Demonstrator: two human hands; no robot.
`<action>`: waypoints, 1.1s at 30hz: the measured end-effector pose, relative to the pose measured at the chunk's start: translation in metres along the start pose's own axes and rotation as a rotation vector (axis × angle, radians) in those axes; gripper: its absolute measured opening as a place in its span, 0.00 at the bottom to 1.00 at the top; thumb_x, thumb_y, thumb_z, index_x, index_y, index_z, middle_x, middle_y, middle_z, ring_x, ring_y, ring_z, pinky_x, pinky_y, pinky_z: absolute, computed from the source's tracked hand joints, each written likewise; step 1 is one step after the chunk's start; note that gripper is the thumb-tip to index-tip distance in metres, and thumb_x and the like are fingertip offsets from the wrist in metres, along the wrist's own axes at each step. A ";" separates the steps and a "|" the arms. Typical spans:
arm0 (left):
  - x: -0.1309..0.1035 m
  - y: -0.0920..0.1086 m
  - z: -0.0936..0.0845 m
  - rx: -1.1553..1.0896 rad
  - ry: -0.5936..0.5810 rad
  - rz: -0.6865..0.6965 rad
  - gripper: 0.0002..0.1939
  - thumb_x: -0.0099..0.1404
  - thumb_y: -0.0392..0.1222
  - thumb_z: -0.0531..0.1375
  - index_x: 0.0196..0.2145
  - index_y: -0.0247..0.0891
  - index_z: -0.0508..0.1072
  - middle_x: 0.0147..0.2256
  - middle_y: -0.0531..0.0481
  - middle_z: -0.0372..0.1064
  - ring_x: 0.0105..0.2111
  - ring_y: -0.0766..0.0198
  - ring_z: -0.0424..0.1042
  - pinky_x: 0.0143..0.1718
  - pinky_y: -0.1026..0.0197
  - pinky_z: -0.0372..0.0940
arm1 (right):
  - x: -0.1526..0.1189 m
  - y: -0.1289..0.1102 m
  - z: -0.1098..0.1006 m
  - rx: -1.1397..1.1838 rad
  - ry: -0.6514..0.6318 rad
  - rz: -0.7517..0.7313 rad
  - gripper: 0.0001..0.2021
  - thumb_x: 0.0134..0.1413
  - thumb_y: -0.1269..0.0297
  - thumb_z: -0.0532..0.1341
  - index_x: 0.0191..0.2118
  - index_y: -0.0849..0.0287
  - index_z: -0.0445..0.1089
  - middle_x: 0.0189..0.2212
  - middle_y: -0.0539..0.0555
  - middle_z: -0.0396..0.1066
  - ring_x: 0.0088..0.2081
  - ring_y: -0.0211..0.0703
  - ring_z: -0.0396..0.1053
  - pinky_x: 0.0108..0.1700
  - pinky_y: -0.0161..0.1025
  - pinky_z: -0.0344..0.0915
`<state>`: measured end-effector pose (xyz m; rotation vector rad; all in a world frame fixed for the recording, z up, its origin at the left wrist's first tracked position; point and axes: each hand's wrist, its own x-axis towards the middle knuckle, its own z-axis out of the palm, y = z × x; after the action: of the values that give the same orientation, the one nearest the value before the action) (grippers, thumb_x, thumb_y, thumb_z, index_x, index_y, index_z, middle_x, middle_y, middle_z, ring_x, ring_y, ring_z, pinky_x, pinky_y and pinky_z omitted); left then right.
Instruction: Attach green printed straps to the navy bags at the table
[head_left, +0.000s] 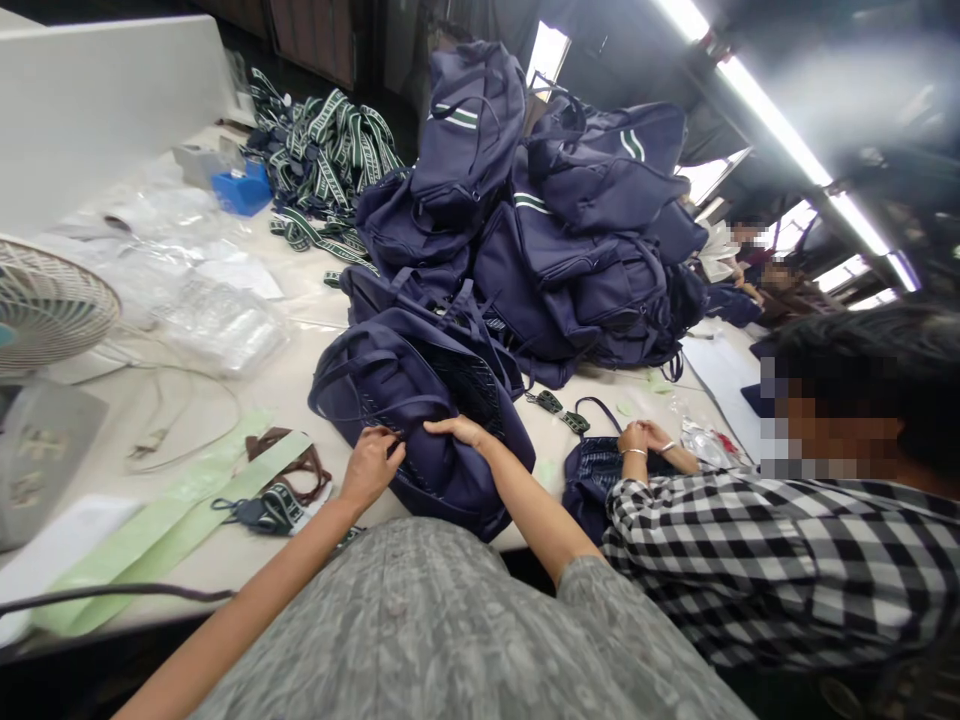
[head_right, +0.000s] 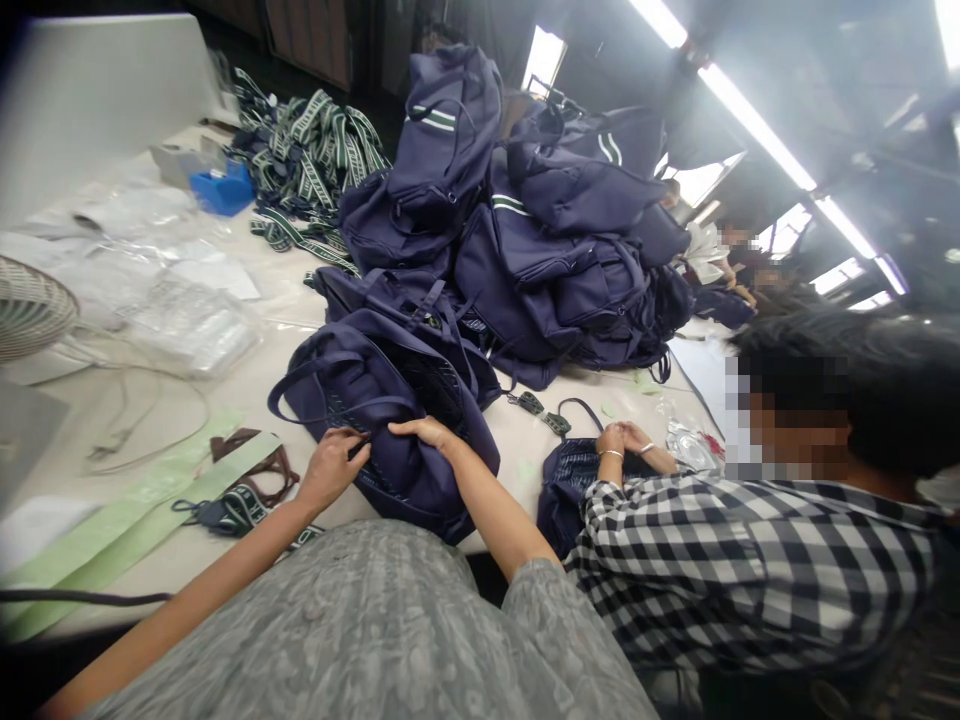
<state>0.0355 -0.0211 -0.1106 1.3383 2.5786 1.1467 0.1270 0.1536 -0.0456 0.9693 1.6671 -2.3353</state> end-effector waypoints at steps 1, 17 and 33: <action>0.000 0.001 0.001 0.007 -0.007 -0.013 0.18 0.64 0.45 0.51 0.38 0.34 0.78 0.38 0.38 0.75 0.45 0.51 0.69 0.55 0.49 0.62 | 0.002 0.001 -0.001 -0.017 0.002 -0.020 0.25 0.33 0.63 0.75 0.44 0.61 0.76 0.38 0.57 0.78 0.42 0.52 0.76 0.52 0.49 0.69; 0.001 0.016 -0.001 0.322 -0.035 -0.069 0.16 0.63 0.41 0.51 0.35 0.30 0.77 0.36 0.34 0.73 0.41 0.44 0.70 0.44 0.48 0.66 | 0.011 0.008 0.006 -0.212 0.130 -0.080 0.26 0.26 0.62 0.76 0.39 0.62 0.77 0.40 0.56 0.77 0.46 0.52 0.74 0.55 0.48 0.67; 0.005 -0.001 0.003 0.092 -0.007 -0.218 0.13 0.59 0.43 0.52 0.31 0.38 0.77 0.35 0.41 0.75 0.41 0.49 0.71 0.46 0.52 0.66 | 0.004 0.009 0.012 -0.170 0.165 -0.096 0.26 0.26 0.62 0.76 0.39 0.62 0.77 0.41 0.55 0.77 0.47 0.52 0.73 0.55 0.46 0.68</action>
<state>0.0329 -0.0163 -0.1120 1.0381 2.7186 0.9983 0.1226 0.1402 -0.0527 1.0962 1.9795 -2.1769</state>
